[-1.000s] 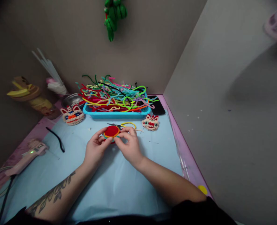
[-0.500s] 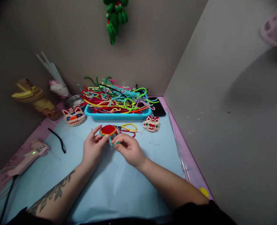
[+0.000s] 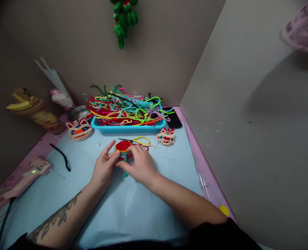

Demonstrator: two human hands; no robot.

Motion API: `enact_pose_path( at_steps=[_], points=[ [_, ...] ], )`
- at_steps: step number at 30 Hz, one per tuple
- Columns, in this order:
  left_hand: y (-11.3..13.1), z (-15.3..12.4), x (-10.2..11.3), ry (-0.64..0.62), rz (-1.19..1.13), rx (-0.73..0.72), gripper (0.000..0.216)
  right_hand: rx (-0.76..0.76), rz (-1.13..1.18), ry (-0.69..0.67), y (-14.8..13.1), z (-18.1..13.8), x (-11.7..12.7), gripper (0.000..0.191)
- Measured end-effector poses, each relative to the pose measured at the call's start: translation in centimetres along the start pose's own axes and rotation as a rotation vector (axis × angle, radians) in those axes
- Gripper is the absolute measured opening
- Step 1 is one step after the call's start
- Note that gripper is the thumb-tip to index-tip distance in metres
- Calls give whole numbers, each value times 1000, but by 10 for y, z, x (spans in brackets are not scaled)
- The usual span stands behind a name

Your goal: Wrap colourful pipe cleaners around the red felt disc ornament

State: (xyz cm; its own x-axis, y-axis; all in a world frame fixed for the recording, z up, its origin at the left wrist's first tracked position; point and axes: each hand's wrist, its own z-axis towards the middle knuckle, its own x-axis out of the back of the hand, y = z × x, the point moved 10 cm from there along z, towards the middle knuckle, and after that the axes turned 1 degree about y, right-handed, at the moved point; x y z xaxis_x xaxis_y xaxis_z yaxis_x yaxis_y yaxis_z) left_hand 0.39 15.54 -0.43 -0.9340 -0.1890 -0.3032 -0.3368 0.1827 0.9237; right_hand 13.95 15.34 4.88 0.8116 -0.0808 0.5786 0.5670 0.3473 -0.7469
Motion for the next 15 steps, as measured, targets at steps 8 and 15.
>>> enact_pose_path(
  at_steps=[8,15],
  points=[
    [-5,2,-3,-52,-16,22,74,-202,256,37,35,1,-6,4],
    [-12,1,-8,-111,-67,62,69,-379,529,-55,49,-6,-24,16]
  ],
)
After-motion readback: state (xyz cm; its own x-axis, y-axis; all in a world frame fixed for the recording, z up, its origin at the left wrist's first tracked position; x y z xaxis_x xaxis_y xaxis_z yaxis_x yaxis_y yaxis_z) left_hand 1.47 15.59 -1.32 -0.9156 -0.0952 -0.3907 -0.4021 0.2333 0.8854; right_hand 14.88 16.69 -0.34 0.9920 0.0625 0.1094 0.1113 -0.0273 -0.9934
